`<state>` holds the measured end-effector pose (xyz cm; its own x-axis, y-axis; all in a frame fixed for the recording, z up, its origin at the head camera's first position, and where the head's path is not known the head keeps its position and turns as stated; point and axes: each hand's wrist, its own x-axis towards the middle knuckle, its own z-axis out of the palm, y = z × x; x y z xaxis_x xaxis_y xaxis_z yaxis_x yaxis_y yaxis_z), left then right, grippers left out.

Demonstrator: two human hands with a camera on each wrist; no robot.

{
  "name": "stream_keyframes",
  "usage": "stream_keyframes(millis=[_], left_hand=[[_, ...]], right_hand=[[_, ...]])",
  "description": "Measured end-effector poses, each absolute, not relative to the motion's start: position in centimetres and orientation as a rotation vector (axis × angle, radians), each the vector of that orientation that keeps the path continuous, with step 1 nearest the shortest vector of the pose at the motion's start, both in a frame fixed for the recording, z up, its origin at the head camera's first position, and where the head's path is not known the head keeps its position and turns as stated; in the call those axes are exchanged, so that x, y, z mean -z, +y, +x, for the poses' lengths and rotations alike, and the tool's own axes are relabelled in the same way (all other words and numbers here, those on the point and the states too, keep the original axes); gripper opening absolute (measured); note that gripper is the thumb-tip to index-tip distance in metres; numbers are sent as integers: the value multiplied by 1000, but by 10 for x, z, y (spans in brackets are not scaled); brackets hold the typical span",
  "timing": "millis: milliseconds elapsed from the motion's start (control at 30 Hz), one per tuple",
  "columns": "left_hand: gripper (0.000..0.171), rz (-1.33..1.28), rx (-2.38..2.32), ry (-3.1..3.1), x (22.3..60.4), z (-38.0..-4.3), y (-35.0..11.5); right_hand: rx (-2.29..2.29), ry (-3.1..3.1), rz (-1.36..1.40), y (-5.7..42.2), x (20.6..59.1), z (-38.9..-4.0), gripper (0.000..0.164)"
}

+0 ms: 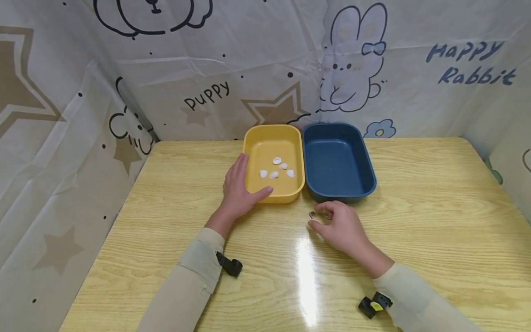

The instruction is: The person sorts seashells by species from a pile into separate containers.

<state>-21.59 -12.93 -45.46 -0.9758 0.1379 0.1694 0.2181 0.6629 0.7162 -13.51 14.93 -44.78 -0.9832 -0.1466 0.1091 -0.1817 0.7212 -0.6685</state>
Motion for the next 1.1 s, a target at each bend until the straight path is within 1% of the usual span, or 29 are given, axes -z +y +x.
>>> stream_keyframes(millis=[300,533,867,1100], left_hand=[[114,-286,1207,-2794,454,-216,-128],[113,-298,1204,-2789,455,-216,-129],[112,-308,1193,-2770,455,-216,-129],[112,-309,1204,-2762,456,-216,-130]], right_hand=[[-1027,-2912,251,149,457,-140,30],[-1016,-2879,276,146,461,-141,23],[-1016,-2897,253,141,461,-142,12],[-1009,-2912,236,142,459,-141,10]])
